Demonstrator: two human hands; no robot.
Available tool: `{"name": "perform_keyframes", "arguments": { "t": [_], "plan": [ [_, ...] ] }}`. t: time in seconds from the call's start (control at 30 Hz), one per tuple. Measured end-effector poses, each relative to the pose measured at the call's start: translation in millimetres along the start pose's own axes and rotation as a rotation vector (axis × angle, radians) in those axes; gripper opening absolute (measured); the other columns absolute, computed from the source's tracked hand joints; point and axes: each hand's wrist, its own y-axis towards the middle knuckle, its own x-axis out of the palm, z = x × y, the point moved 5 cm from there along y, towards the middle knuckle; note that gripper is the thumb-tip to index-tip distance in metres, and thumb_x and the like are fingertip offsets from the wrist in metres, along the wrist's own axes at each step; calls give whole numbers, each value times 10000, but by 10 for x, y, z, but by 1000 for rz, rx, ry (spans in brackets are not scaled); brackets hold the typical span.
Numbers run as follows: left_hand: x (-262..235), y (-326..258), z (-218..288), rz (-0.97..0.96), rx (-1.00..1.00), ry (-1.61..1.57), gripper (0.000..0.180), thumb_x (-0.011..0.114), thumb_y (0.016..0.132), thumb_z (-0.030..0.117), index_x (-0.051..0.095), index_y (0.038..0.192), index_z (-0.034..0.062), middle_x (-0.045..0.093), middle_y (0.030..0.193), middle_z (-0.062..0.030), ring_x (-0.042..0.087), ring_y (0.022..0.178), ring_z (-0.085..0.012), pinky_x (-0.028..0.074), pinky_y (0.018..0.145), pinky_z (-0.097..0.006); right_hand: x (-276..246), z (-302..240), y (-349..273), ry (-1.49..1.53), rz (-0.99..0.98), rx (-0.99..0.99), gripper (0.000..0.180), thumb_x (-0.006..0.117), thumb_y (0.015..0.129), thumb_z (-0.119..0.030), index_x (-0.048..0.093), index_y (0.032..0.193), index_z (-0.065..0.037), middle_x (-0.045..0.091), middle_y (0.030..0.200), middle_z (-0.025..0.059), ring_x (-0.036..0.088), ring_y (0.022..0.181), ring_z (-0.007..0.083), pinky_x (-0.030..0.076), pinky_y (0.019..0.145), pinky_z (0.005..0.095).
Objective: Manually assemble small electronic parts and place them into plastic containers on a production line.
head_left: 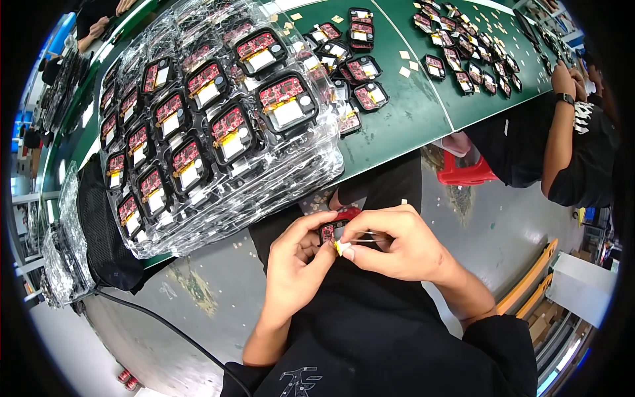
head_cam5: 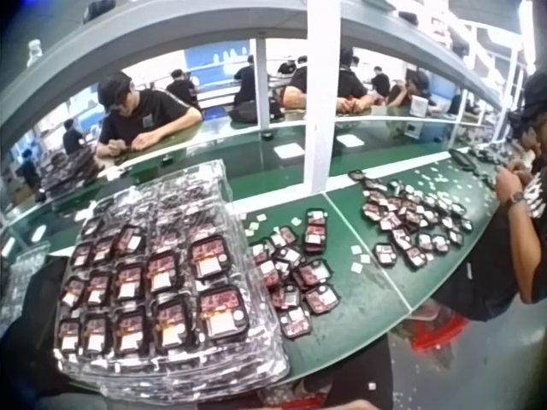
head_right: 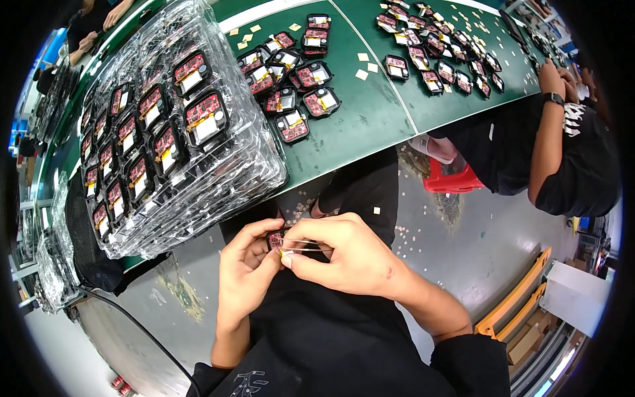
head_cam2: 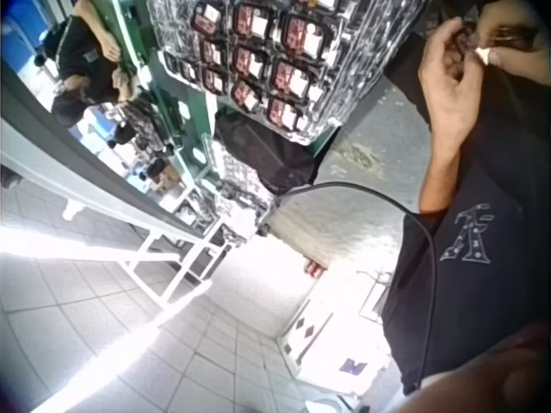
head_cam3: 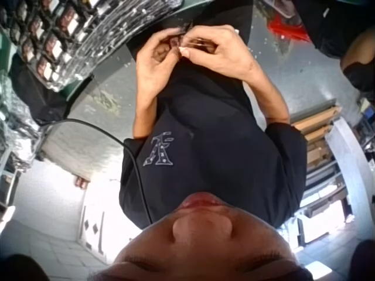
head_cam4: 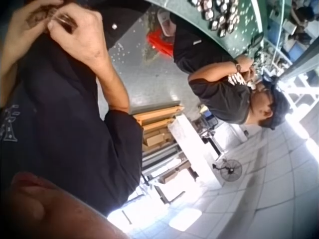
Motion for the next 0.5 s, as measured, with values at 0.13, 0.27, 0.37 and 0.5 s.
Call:
{"name": "perform_keyframes", "arguments": {
  "t": [0.13,0.27,0.37,0.5],
  "plan": [
    [36,2,68,-10,-55,-156,371,617,987,-77,591,1355,-44,716,1025,-82,652,859,-81,538,754,-231,16,24,-72,117,155,-38,174,722,930,-29,703,1100,3,751,885,118,742,793,164,557,687,294],
    [4,-2,53,0,-78,-204,363,637,994,-49,593,1354,-37,711,1065,-85,653,853,-89,551,754,-244,-31,0,-115,78,252,-12,172,733,910,-1,728,1081,12,753,954,133,756,813,215,582,713,311],
    [-10,5,29,15,-27,-238,348,653,989,-41,604,1333,-37,699,1109,-91,654,858,-93,555,752,-248,-58,-41,-143,-75,284,-86,205,746,881,26,731,1085,16,744,955,136,754,818,244,589,710,320],
    [35,9,38,56,-11,-235,316,656,975,-64,602,1286,-43,687,1126,-99,650,876,-93,549,754,-245,-54,-56,-151,-113,343,-121,244,774,829,72,739,1066,23,733,956,144,748,826,245,591,711,315]
  ]
}}
